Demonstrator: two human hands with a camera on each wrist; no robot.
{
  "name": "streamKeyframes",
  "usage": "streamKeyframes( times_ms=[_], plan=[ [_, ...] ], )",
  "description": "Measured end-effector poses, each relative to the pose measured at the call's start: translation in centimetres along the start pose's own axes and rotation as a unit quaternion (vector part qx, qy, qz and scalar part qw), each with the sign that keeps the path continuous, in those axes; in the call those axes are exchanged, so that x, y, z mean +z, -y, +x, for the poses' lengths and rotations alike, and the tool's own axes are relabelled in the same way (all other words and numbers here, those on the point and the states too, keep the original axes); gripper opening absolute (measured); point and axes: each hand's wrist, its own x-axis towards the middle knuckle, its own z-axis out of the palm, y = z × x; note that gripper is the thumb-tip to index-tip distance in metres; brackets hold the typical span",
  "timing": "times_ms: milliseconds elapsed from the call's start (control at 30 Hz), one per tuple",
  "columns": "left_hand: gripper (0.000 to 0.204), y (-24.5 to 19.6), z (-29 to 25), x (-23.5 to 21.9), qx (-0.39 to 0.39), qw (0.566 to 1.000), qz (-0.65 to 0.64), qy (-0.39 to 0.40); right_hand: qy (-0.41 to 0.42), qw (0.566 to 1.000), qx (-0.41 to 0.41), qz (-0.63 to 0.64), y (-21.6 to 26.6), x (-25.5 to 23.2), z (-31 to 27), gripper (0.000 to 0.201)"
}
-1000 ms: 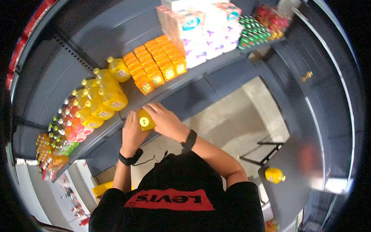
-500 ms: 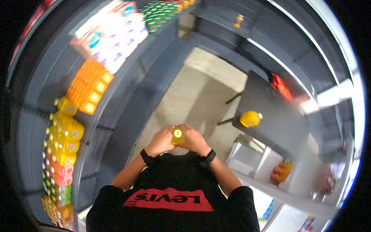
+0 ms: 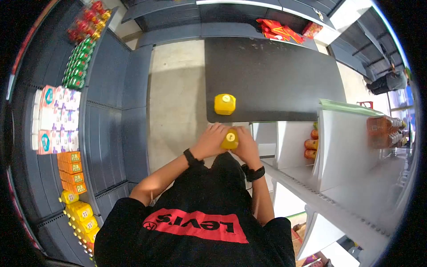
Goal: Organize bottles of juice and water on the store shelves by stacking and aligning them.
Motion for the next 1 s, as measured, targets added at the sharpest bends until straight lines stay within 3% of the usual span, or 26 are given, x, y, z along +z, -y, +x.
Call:
streamKeyframes(
  times_ms=[33, 167, 267, 300, 533, 600, 633, 733, 767, 833, 867, 900, 967, 1000],
  plan=[
    [0.078, -0.9, 2.4, 0.2, -0.002, 1.0, 0.0, 0.019, -0.016, 1.0, 0.004, -0.008, -1.7, -1.1, 0.7, 0.066],
    [0.079, -0.6, 10.4, 5.2, 0.014, 0.994, -0.029, -0.103, -0.054, 0.998, -0.007, 0.008, -7.4, -4.6, 5.0, 0.068],
    [0.076, 1.0, 14.5, 8.1, -0.006, 0.985, 0.035, -0.171, -0.07, 0.997, 0.006, 0.034, -11.0, -4.6, 8.3, 0.072],
    [0.076, 1.3, 15.5, 8.5, -0.017, 0.983, 0.048, -0.176, -0.094, 0.995, -0.02, 0.006, -11.7, -4.5, 9.4, 0.075],
    [0.07, 2.4, 19.7, 9.0, -0.123, 0.984, 0.025, -0.128, -0.026, 0.997, -0.012, 0.067, -14.6, -5.4, 13.8, 0.078],
    [0.067, 2.2, 19.2, 9.5, -0.102, 0.967, 0.153, -0.176, -0.032, 0.999, -0.032, -0.006, -15.3, -5.0, 14.1, 0.083],
    [0.066, 2.3, 18.8, 9.9, -0.092, 0.951, 0.217, -0.198, -0.036, 0.997, -0.045, -0.043, -15.7, -4.8, 14.1, 0.085],
    [0.057, 2.4, 14.1, 10.4, -0.061, 0.959, 0.196, -0.197, -0.043, 0.996, -0.058, -0.056, -15.0, -4.9, 13.4, 0.096],
    [0.046, 1.0, 11.2, 7.5, -0.081, 0.987, 0.113, -0.077, -0.069, 0.996, -0.011, -0.06, -15.2, -4.0, 13.1, 0.105],
    [0.034, 2.2, 5.6, 4.8, -0.068, 0.986, -0.065, 0.136, -0.121, 0.989, 0.071, -0.044, -16.3, -2.6, 11.4, 0.105],
    [0.033, 3.5, 2.8, 5.0, -0.071, 0.983, -0.053, 0.159, -0.131, 0.985, 0.085, -0.078, -18.3, -1.0, 9.7, 0.1],
    [0.034, 5.0, -0.5, 5.8, -0.083, 0.979, -0.042, 0.18, -0.099, 0.987, 0.068, -0.108, -20.1, 0.5, 8.1, 0.077],
    [0.035, 8.2, -8.2, 5.7, -0.186, 0.975, -0.092, 0.082, -0.037, 0.985, 0.009, -0.166, -24.6, 4.5, 4.9, 0.04],
    [0.035, 10.0, -11.9, 6.2, -0.241, 0.965, -0.094, 0.052, 0.159, 0.956, 0.13, -0.211, -23.1, 5.3, 5.2, 0.033]
  ],
)
